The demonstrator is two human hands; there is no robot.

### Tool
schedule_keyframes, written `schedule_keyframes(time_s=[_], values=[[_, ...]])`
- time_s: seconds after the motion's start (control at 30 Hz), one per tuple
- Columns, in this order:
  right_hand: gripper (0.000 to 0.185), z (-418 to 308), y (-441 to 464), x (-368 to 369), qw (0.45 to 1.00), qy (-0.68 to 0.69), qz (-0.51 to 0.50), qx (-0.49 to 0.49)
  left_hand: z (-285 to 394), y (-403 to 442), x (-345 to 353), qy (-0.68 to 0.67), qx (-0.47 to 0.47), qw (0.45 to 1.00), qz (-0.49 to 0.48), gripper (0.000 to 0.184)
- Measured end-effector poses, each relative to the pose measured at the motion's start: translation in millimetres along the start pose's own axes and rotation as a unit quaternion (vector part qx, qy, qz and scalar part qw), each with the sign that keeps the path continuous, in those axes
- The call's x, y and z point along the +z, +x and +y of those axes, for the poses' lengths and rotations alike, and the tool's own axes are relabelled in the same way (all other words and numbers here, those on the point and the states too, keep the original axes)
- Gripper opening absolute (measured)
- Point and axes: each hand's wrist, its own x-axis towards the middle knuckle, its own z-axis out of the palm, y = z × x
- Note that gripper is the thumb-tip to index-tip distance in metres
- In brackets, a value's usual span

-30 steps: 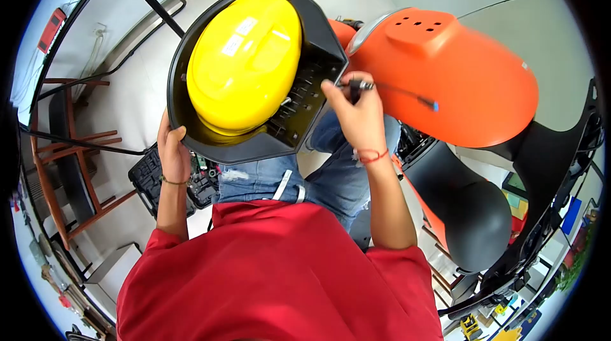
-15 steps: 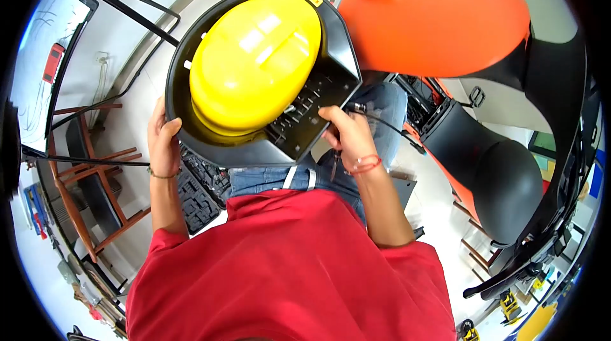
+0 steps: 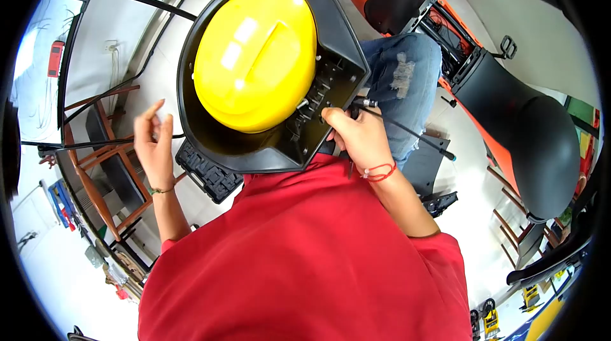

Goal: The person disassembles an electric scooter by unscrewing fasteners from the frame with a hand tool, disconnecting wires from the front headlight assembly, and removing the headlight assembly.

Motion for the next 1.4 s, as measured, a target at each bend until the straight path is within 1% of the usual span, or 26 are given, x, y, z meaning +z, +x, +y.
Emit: schedule_keyframes(time_s=[0.03,0.07,0.1,0.17,0.23,0.27,0.33,0.37,0.43,0.47,0.5,0.57,0.63,0.67,0.9,0.97,1.03,1.1,1.3,1.4], values=[[0.019,-1.5,-0.2,0.1,1.000,0.002,0.000,0.002,23.6,2.5,-4.5,0.036,0.033,0.999,0.001,0.027],[0.019,-2.4,-0.2,0.2,1.000,-0.007,0.002,-0.009,44.7,6.6,-0.1,0.046,0.175,0.983,-0.032,0.027],[0.020,-2.8,-0.1,0.5,1.000,-0.018,0.004,-0.019,62.3,11.8,10.7,0.055,0.312,0.946,-0.064,0.027],[0.020,-3.5,-0.1,0.7,1.000,-0.018,-0.007,-0.017,87.9,15.6,39.9,0.033,0.448,0.882,-0.144,0.025],[0.020,-6.0,0.1,-2.0,0.999,-0.020,-0.018,-0.019,106.9,27.2,67.6,0.092,0.517,0.816,-0.243,0.017],[0.018,-7.4,0.8,-3.3,0.999,-0.026,-0.025,-0.021,110.8,30.3,77.5,0.092,0.521,0.814,-0.241,0.017],[0.018,-11.7,-1.8,-2.9,0.999,-0.020,-0.031,-0.029,110.5,31.1,95.8,0.157,0.597,0.734,-0.282,0.014],[0.018,-13.0,-2.8,-3.1,0.999,-0.014,-0.040,-0.032,109.2,28.7,100.9,0.156,0.601,0.731,-0.283,0.014],[0.018,-12.8,-2.8,-4.6,0.999,-0.010,-0.044,-0.027,104.7,21.7,108.3,0.206,0.633,0.699,-0.260,0.012],[0.016,-12.8,-3.0,-4.8,0.999,-0.013,-0.044,-0.019,103.6,20.3,110.5,0.223,0.637,0.688,-0.266,0.014],[0.016,-12.1,-2.8,-4.8,0.999,-0.018,-0.045,-0.011,102.7,18.0,112.3,0.222,0.637,0.687,-0.269,0.014],[0.017,-9.9,-0.1,-4.9,0.998,-0.029,-0.044,-0.020,101.6,13.8,116.4,0.253,0.640,0.689,-0.228,0.012],[0.021,-8.7,1.5,-4.7,0.999,-0.032,-0.036,-0.017,98.5,12.7,121.5,0.249,0.641,0.693,-0.218,0.011],[0.022,-9.9,1.7,-4.6,0.998,-0.028,-0.042,-0.033,96.7,12.6,123.7,0.247,0.643,0.695,-0.208,0.011],[0.022,-7.5,5.4,-8.3,0.999,-0.026,-0.034,-0.023,95.5,9.9,135.8,0.250,0.628,0.711,-0.193,0.008],[0.011,-5.1,7.0,-9.4,0.999,-0.022,-0.040,-0.012,95.1,10.5,137.0,0.249,0.635,0.709,-0.178,0.008],[0.010,-4.8,8.2,-10.5,0.999,-0.024,-0.040,-0.009,95.8,10.4,139.2,0.251,0.629,0.710,-0.192,0.008],[0.017,-6.6,8.9,-10.7,0.999,-0.007,-0.036,-0.031,97.7,10.0,139.8,0.256,0.621,0.712,-0.205,0.007],[0.016,-3.8,11.9,-12.4,0.999,-0.011,-0.033,-0.039,100.8,10.4,143.1,0.266,0.619,0.711,-0.202,0.007],[0.015,-6.2,9.8,-12.5,0.999,-0.021,-0.038,-0.010,97.6,13.2,142.4,0.252,0.633,0.707,-0.189,0.008]])
